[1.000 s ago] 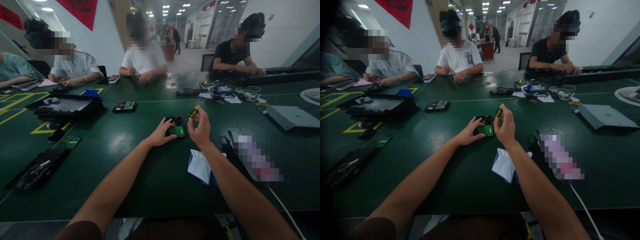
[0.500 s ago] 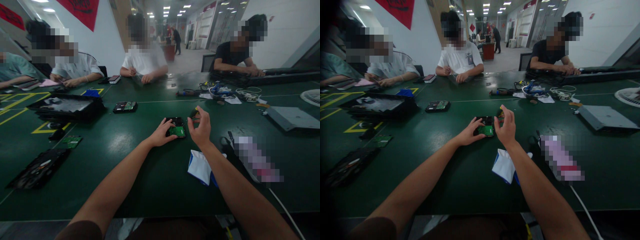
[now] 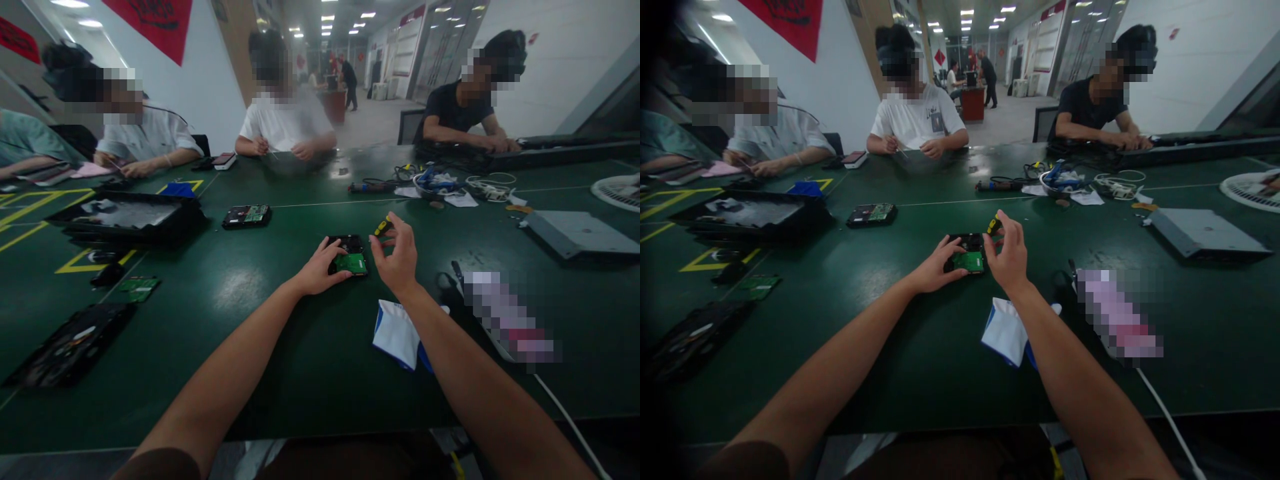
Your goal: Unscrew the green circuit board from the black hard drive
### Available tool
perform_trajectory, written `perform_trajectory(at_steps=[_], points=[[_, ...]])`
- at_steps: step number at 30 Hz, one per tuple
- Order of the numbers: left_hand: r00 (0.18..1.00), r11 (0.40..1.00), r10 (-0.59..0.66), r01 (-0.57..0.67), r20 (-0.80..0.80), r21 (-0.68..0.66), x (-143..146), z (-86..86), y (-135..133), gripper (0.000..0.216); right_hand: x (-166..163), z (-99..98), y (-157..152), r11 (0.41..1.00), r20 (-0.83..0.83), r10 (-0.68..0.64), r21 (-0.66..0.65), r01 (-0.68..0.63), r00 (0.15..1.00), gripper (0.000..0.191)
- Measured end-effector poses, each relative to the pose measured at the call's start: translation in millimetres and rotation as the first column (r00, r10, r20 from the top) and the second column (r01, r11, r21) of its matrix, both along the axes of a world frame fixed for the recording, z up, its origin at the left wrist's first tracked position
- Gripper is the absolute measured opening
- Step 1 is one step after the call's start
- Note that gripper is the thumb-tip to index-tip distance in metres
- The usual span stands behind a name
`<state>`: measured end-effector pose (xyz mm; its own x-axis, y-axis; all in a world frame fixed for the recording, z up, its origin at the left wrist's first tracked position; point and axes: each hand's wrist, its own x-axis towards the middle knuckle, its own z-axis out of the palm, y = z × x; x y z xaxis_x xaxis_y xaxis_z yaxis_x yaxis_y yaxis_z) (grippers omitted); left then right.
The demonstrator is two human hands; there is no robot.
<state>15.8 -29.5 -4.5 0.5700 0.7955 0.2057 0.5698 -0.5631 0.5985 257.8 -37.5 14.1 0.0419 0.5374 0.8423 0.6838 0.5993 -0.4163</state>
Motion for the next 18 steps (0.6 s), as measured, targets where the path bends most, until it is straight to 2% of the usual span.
perform_trajectory(at_steps=[18], points=[[1.000, 1.000, 0.002, -0.002, -0.007, 0.010, 1.5, 0.8, -0.7, 0.063, -0.8, 4.0, -2.9, 1.000, -0.002, 0.008, -0.017, -0.008, 1.000, 0.064]])
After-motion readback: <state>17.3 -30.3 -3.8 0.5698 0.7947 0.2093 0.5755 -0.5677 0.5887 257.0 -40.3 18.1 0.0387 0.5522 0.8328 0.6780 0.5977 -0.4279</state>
